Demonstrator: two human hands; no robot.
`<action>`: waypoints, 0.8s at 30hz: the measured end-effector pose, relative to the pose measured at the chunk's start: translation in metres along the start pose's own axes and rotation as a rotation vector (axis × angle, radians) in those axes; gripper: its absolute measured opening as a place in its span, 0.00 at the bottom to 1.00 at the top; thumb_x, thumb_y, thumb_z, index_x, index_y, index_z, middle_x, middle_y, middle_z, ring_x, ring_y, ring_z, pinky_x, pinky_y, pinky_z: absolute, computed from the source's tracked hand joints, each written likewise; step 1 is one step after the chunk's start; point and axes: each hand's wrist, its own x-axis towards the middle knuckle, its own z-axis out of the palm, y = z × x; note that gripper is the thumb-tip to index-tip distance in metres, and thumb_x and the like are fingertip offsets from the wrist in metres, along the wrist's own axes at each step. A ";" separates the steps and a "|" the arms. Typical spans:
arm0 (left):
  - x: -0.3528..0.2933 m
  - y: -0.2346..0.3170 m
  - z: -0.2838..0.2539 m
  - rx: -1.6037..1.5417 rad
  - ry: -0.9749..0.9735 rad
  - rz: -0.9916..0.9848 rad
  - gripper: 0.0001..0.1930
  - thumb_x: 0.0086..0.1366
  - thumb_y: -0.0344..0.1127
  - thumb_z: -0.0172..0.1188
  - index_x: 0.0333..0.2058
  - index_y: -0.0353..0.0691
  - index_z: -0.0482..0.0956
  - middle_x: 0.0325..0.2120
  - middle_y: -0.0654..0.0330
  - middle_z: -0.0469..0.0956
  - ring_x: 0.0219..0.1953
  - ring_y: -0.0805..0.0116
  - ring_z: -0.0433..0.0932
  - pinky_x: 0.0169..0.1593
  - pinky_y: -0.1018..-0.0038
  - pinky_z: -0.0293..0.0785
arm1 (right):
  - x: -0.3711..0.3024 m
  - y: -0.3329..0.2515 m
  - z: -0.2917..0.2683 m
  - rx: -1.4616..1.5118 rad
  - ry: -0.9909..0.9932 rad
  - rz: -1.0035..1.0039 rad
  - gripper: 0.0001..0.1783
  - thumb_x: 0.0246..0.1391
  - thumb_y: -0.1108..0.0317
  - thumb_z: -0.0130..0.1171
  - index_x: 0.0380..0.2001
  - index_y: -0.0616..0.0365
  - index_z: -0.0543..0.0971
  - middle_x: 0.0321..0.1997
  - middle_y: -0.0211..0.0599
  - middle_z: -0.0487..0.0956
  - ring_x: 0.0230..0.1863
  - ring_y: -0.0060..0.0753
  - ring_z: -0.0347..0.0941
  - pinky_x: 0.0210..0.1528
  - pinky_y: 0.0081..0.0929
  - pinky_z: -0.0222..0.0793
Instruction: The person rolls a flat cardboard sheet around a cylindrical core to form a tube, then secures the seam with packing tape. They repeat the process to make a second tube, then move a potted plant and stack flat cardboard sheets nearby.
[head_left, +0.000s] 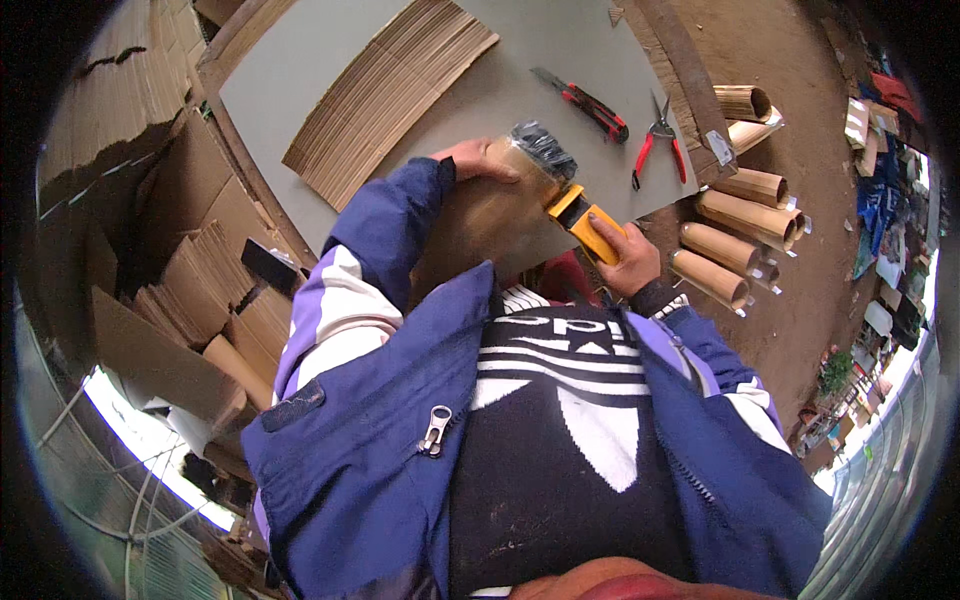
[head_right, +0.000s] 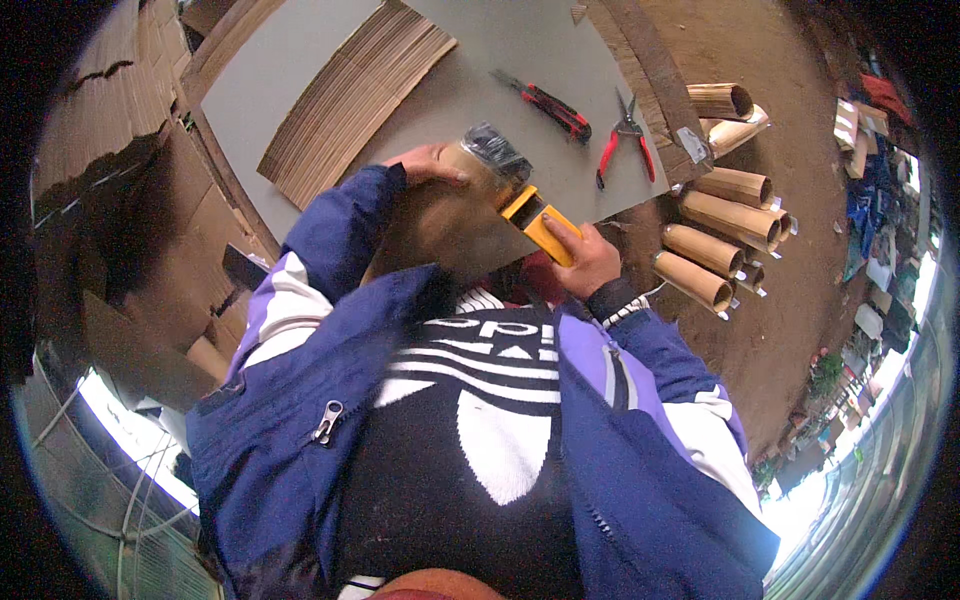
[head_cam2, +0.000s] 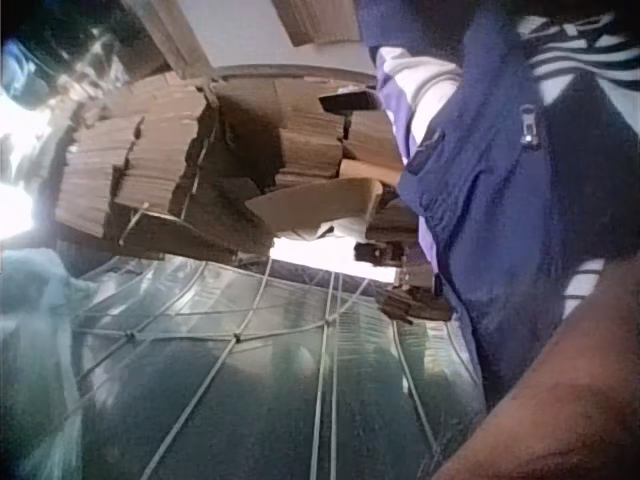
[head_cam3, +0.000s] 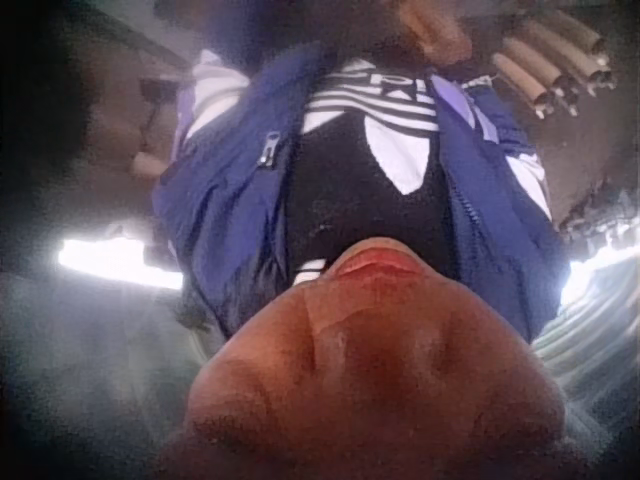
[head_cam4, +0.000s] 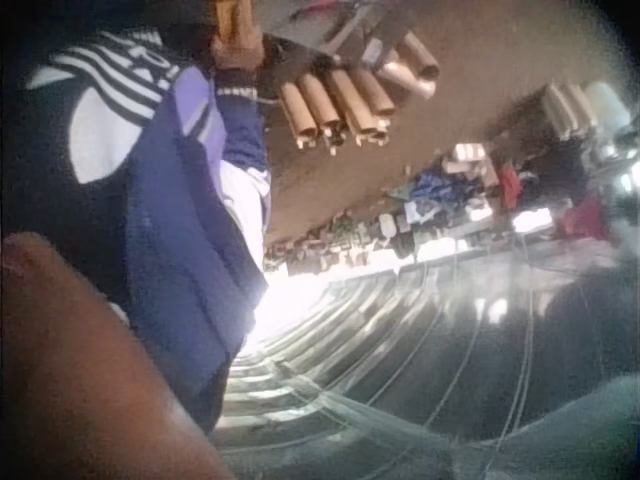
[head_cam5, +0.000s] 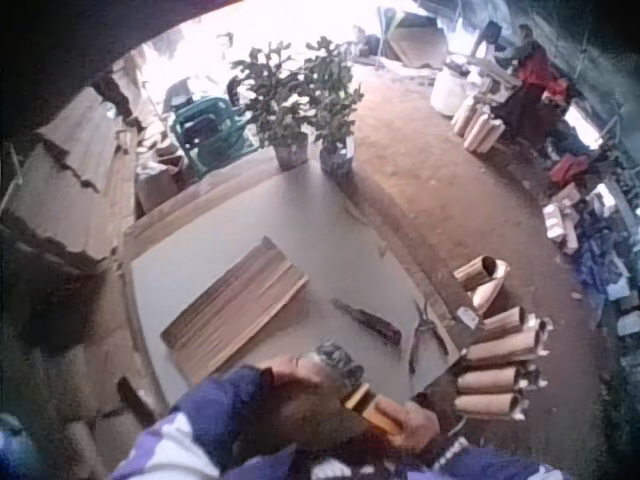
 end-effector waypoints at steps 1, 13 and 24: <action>-0.006 -0.002 0.010 -0.041 -0.017 -0.038 0.41 0.47 0.52 0.76 0.56 0.35 0.73 0.45 0.53 0.80 0.51 0.56 0.77 0.58 0.68 0.70 | -0.005 0.006 -0.002 0.037 -0.052 -0.004 0.37 0.40 0.66 0.66 0.59 0.33 0.75 0.32 0.41 0.72 0.33 0.48 0.75 0.36 0.40 0.74; -0.026 0.012 0.090 0.932 1.035 -0.289 0.54 0.37 0.42 0.73 0.66 0.46 0.56 0.61 0.54 0.63 0.62 0.51 0.64 0.61 0.54 0.62 | 0.066 -0.037 -0.025 0.157 -0.079 -0.123 0.39 0.43 0.63 0.64 0.62 0.26 0.71 0.35 0.44 0.73 0.34 0.50 0.77 0.37 0.44 0.76; -0.035 0.065 0.072 0.736 0.874 -0.501 0.59 0.36 0.54 0.76 0.67 0.41 0.58 0.59 0.49 0.68 0.63 0.52 0.67 0.65 0.66 0.65 | -0.031 0.032 -0.041 0.094 -0.075 -0.157 0.40 0.37 0.67 0.69 0.59 0.30 0.74 0.31 0.42 0.72 0.29 0.46 0.77 0.30 0.39 0.75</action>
